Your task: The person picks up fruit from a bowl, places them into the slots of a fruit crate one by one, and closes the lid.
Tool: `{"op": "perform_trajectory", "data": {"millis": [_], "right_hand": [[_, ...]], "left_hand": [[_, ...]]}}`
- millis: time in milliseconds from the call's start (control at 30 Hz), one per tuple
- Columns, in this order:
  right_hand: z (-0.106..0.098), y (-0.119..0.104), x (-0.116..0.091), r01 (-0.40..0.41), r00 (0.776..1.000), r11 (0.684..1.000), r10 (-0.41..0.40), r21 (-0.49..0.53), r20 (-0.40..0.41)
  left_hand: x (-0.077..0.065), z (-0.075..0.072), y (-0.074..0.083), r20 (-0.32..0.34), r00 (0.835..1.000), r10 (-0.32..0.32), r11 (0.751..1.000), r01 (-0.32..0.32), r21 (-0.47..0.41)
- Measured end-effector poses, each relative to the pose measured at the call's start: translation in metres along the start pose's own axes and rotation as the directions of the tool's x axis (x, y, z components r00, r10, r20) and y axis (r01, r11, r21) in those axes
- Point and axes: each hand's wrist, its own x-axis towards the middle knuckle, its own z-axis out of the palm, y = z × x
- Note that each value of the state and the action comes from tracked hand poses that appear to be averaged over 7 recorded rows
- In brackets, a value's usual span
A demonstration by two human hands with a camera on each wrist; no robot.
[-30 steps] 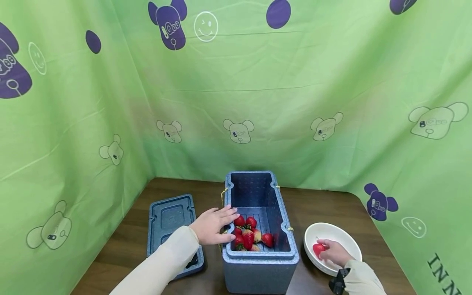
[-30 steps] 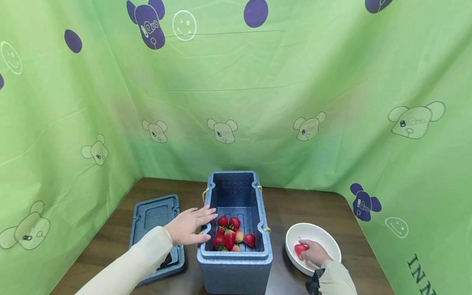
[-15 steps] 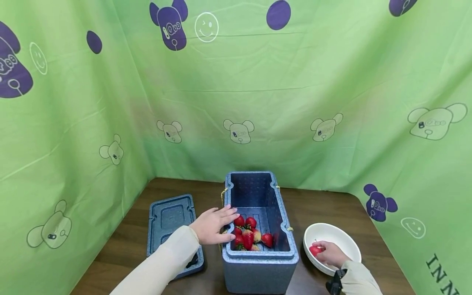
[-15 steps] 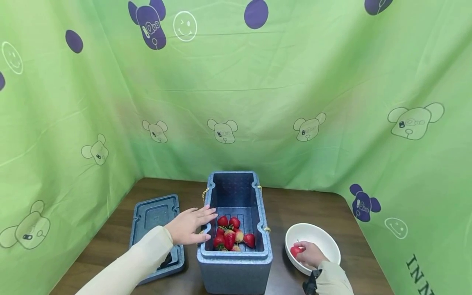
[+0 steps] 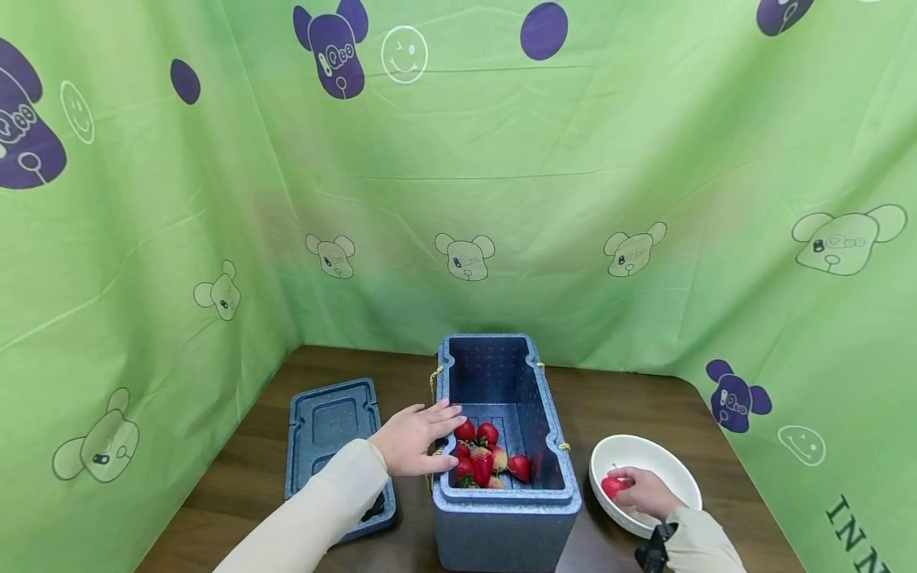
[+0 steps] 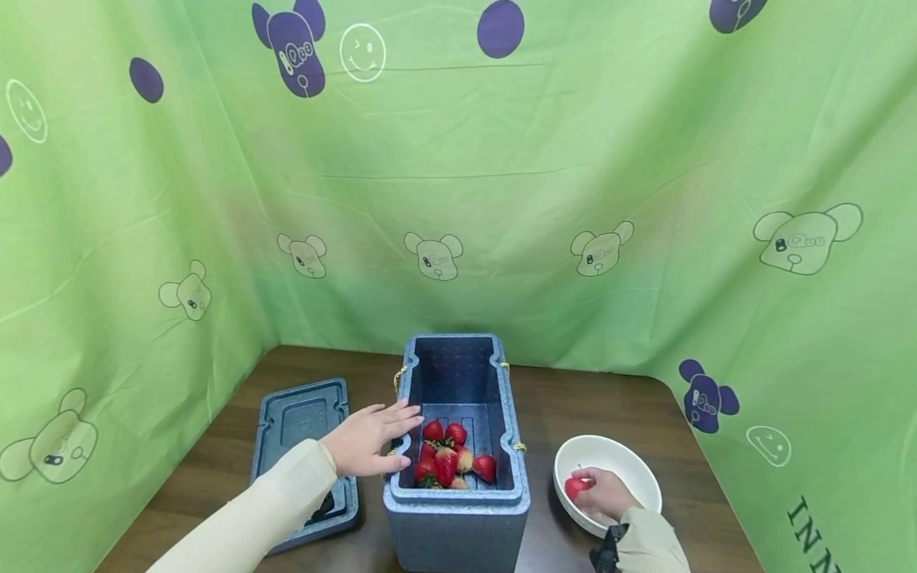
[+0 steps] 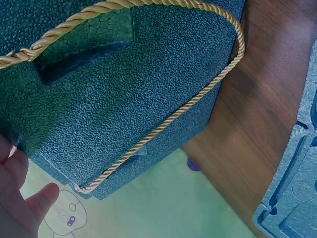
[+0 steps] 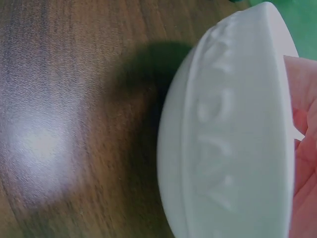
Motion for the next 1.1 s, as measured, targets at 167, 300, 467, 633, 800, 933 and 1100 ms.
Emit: {"op": "perform_trajectory", "data": {"millis": [167,300,467,633,800,933,1100], "right_hand": [[-0.007,-0.009,-0.001,-0.018,1.000,1.000,0.018,0.002,-0.024],[-0.015,-0.016,-0.003,-0.003,0.999,1.000,0.004,0.021,-0.037],[-0.026,-0.029,-0.001,0.031,0.998,0.999,-0.030,0.025,-0.057],[-0.046,-0.050,0.004,0.039,0.996,0.999,-0.041,-0.025,-0.080],[-0.076,-0.072,0.013,0.073,0.990,0.990,-0.087,-0.118,-0.114],[-0.092,-0.089,0.015,0.095,0.987,0.984,-0.112,-0.150,-0.111],[-0.097,-0.111,0.017,0.110,0.988,0.985,-0.123,-0.135,-0.095]], "left_hand": [[0.000,-0.001,0.000,0.002,1.000,-0.002,1.000,0.002,-0.001],[0.003,-0.007,0.002,0.042,0.999,-0.013,0.998,0.010,0.055],[0.005,-0.013,0.002,0.092,0.996,0.000,0.992,-0.012,0.129],[0.003,-0.010,0.000,0.078,0.997,0.007,0.996,-0.014,0.093],[0.001,-0.005,0.000,0.028,1.000,0.007,0.995,-0.010,0.097],[-0.002,-0.001,0.000,0.011,1.000,0.005,0.998,-0.006,0.060],[-0.004,0.006,-0.002,-0.027,1.000,0.000,0.999,-0.001,-0.039]]}}
